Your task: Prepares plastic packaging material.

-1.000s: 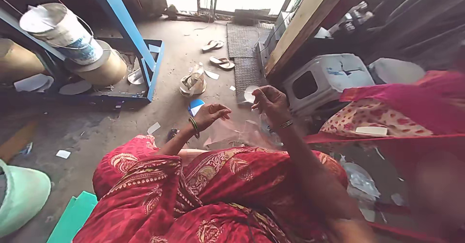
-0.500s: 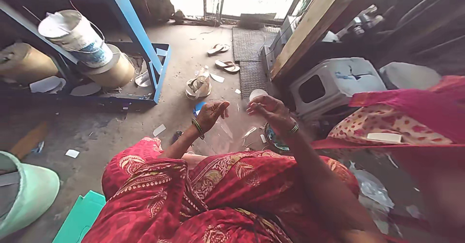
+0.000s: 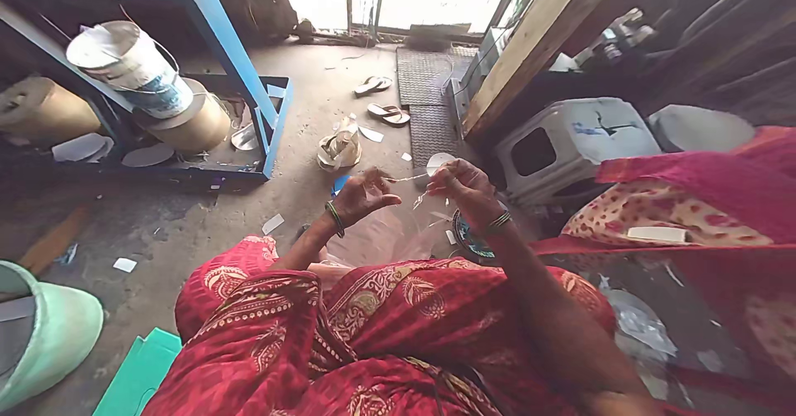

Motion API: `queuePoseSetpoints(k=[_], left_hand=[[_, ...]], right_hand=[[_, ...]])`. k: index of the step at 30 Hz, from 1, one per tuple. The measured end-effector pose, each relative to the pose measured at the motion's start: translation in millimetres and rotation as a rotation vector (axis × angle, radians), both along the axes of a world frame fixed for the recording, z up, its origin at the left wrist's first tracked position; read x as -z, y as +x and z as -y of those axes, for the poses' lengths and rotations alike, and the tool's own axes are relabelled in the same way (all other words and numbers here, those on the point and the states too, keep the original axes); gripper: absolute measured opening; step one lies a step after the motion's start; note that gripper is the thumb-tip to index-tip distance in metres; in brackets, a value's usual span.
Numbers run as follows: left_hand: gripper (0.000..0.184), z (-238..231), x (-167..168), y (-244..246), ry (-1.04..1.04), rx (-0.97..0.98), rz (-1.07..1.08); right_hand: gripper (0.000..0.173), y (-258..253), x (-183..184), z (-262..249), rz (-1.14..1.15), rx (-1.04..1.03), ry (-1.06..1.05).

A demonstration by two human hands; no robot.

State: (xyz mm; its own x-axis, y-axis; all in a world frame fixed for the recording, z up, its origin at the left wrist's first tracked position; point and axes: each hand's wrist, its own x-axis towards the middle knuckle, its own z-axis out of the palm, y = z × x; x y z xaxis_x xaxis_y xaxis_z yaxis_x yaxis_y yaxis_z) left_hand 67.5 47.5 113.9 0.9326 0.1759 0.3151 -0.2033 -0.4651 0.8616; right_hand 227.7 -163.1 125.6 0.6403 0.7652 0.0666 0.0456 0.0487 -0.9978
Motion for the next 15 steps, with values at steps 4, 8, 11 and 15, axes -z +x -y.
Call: queuePoseSetpoints(k=[4, 8, 11, 15], left_hand=[[0.024, 2.5, -1.1, -0.8, -0.086, 0.002, 0.054], [0.015, -2.0, 8.6, 3.3, -0.115, -0.007, 0.165], [0.02, -2.5, 8.6, 3.8, -0.08, 0.002, 0.19], [0.036, 0.4, 3.2, -0.4, 0.136, -0.003, 0.14]], right_hand=[[0.007, 2.2, 0.3, -0.6, -0.007, 0.002, 0.026], [0.007, 1.7, 0.3, 0.1, 0.054, -0.018, -0.009], [0.033, 4.3, -0.8, 3.8, 0.218, -0.101, -0.057], [0.083, 5.9, -3.0, 1.9, 0.154, -0.15, 0.019]])
